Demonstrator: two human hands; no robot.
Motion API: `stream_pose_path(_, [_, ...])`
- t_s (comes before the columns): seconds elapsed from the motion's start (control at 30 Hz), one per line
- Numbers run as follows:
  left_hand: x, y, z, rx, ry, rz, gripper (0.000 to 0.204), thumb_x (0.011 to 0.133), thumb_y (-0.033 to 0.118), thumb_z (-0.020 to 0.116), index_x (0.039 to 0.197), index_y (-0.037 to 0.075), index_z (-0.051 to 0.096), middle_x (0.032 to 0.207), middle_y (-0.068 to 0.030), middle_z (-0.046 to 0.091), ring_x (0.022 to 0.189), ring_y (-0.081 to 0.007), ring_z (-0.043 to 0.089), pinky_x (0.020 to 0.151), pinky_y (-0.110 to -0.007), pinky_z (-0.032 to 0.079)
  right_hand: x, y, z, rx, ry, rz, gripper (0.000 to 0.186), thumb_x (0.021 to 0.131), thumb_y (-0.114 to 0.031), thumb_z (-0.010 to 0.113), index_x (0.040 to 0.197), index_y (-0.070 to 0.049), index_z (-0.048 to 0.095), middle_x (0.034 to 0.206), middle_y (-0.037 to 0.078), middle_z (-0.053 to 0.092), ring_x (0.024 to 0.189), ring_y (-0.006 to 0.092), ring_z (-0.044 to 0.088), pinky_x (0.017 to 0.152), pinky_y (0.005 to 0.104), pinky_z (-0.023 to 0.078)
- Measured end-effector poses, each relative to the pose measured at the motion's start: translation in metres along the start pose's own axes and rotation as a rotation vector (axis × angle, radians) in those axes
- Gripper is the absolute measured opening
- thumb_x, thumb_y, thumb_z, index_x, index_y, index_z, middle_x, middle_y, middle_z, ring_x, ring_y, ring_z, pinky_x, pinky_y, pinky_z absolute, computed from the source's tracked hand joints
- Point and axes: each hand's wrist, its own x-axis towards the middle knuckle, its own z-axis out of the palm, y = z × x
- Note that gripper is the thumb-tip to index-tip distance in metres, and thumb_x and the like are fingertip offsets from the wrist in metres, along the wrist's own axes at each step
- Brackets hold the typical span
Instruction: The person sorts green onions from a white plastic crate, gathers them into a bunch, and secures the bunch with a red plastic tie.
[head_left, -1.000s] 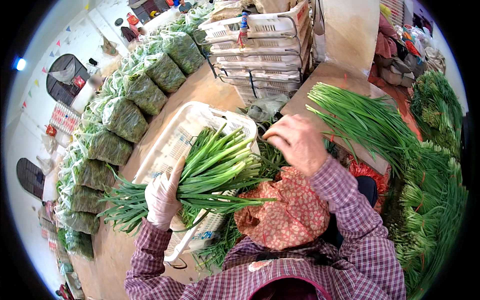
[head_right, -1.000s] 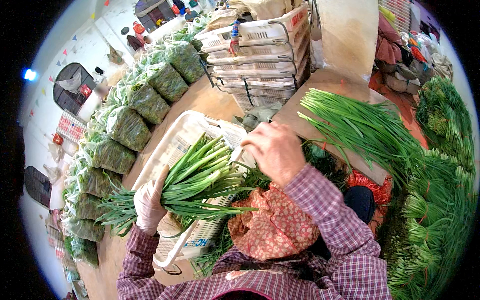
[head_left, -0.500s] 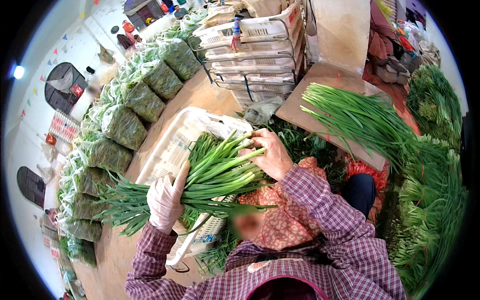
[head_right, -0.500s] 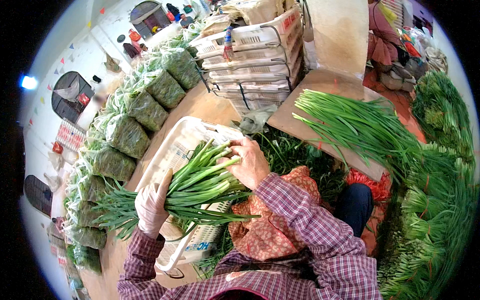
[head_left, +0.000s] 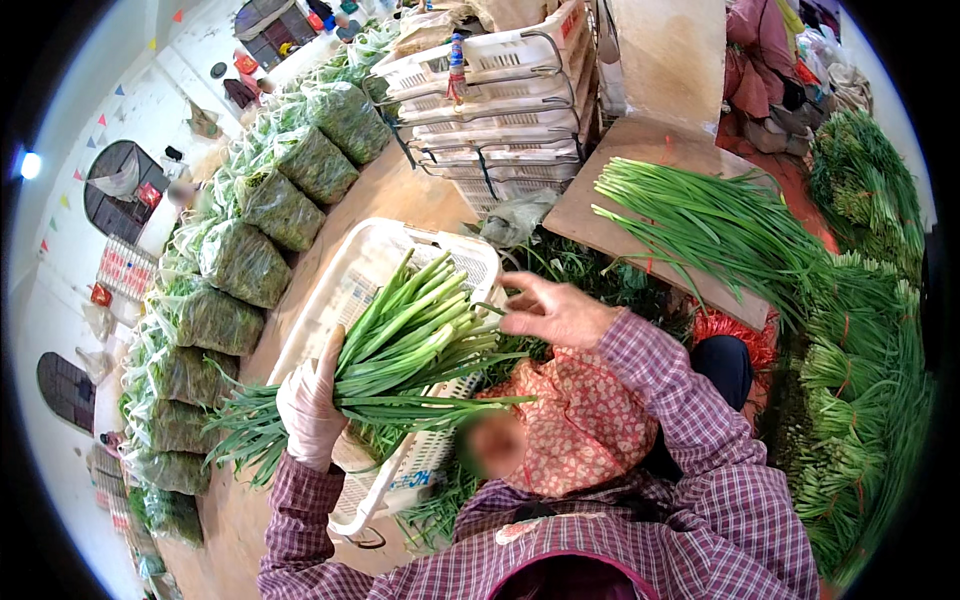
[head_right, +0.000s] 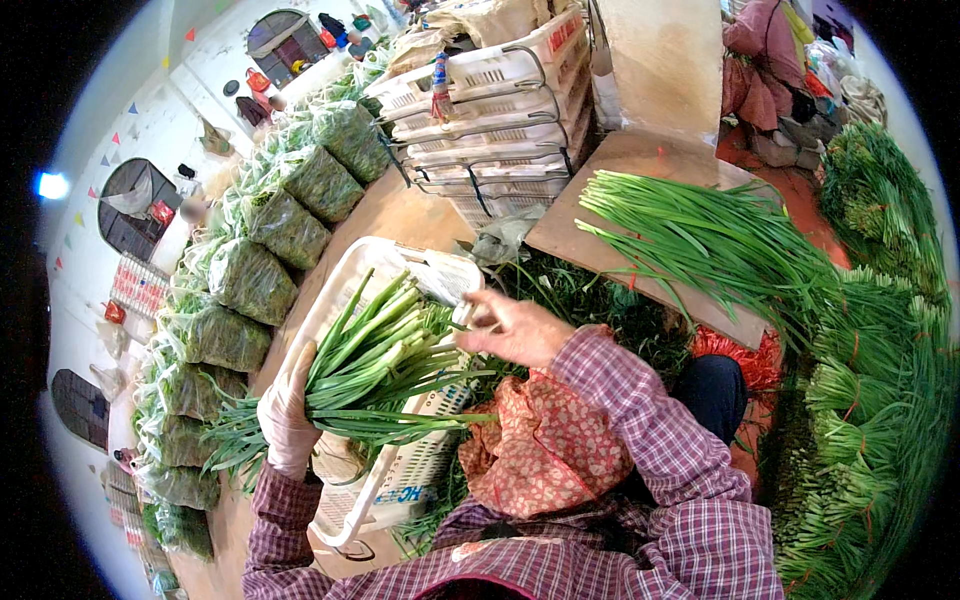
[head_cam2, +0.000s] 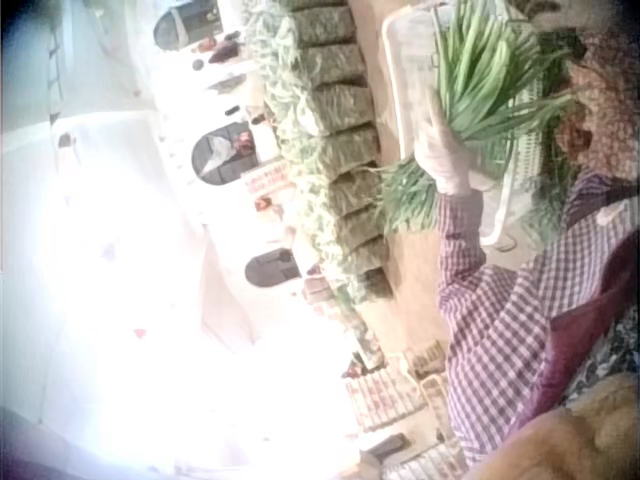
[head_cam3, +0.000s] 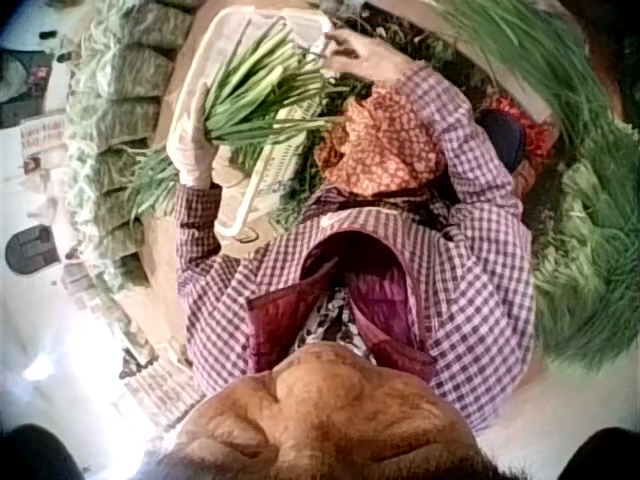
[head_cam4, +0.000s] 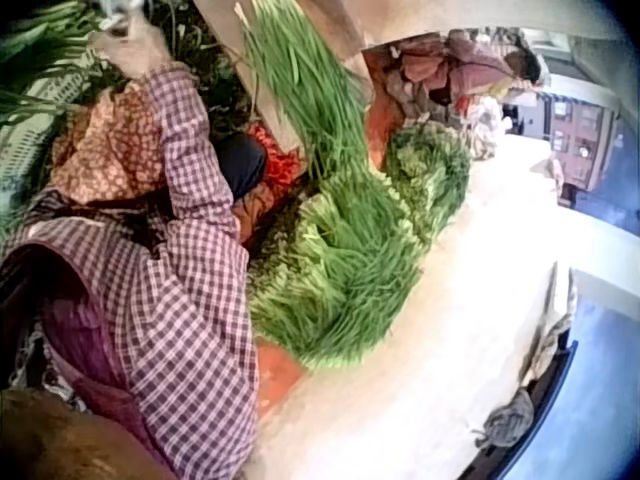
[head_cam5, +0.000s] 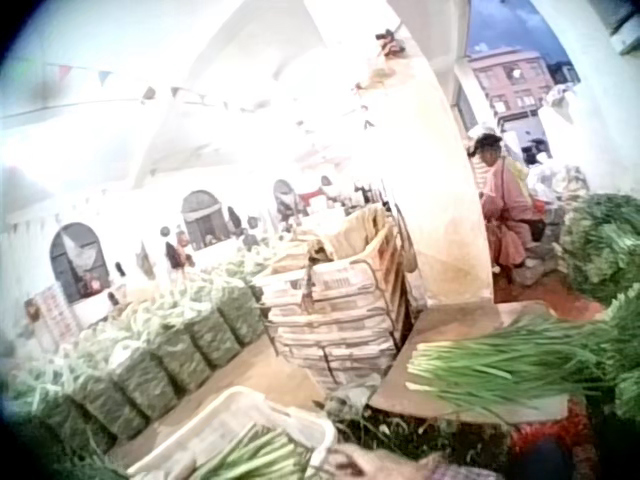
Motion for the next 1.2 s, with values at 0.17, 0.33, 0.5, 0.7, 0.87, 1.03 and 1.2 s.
stream_pose_path(0.17, [0.004,0.006,-0.003,-0.119,-0.044,-0.036,0.061,0.073,0.011,0.071,0.131,0.007,0.052,0.126,-0.0158,0.059,0.108,-0.0299,0.062,0.090,-0.033,0.049,0.005,0.013,0.012,-0.083,0.048,-0.108,0.040,0.089,-0.035,0.061,0.121,-0.009,0.060,0.100,0.016,0.068,0.094,0.0232,0.066,0.084,0.0344,0.050])
stream_pose_path(0.33, [0.003,0.006,-0.004,-0.573,-0.139,-0.222,0.066,0.067,0.005,0.080,0.128,0.007,0.055,0.110,-0.0059,0.068,0.099,-0.0108,0.063,0.086,-0.026,0.050,0.004,0.027,-0.020,-0.454,0.235,-0.319,0.018,0.086,-0.021,0.059,0.091,-0.010,0.072,0.082,0.010,0.066,0.076,0.0263,0.062,0.073,0.0386,0.049])
stream_pose_path(0.5, [0.008,0.000,-0.005,-1.000,-0.544,-0.547,0.064,0.065,-0.002,0.081,0.124,0.004,0.057,0.111,-0.0027,0.065,0.101,-0.0126,0.058,0.093,-0.028,0.046,0.005,0.034,-0.038,-0.452,0.369,-0.283,0.023,0.088,-0.027,0.056,0.089,-0.011,0.073,0.083,0.011,0.064,0.082,0.0290,0.062,0.074,0.0404,0.048])
stream_pose_path(0.7, [0.006,0.006,-0.018,-1.353,-0.624,-0.756,0.050,0.060,0.001,0.079,0.107,0.002,0.063,0.090,-0.0023,0.065,0.081,-0.0143,0.060,0.073,-0.030,0.051,-0.024,0.052,-0.095,-0.585,0.371,0.070,0.027,0.085,-0.033,0.061,0.093,-0.010,0.072,0.088,0.015,0.066,0.084,0.0298,0.064,0.077,0.0408,0.050])
stream_pose_path(0.87, [0.001,0.007,-0.007,-1.571,-0.760,-0.894,0.048,0.066,0.001,0.075,0.112,-0.001,0.061,0.092,-0.0095,0.066,0.081,-0.0205,0.064,0.076,-0.032,0.053,-0.033,0.022,-0.055,-0.716,0.416,-0.074,0.042,0.081,-0.041,0.067,0.111,-0.013,0.066,0.102,0.013,0.063,0.099,0.0289,0.060,0.085,0.0415,0.048])
stream_pose_path(1.03, [-0.008,0.020,-0.005,-1.617,-0.762,-0.989,0.046,0.067,0.006,0.071,0.111,-0.003,0.059,0.088,-0.0119,0.065,0.072,-0.0208,0.063,0.069,-0.030,0.053,-0.011,-0.033,-0.013,-0.183,0.413,-0.292,0.036,0.084,-0.037,0.066,0.100,-0.005,0.069,0.083,0.011,0.072,0.071,0.0202,0.070,0.069,0.0307,0.055])
stream_pose_path(1.2, [-0.008,0.015,0.011,-1.613,-0.905,-0.913,0.046,0.067,0.002,0.073,0.111,-0.003,0.062,0.094,-0.0124,0.067,0.083,-0.0221,0.065,0.079,-0.033,0.054,0.002,-0.053,0.011,-0.113,0.361,-0.361,0.034,0.079,-0.033,0.072,0.100,-0.005,0.070,0.084,0.011,0.071,0.074,0.0191,0.069,0.070,0.0326,0.054])
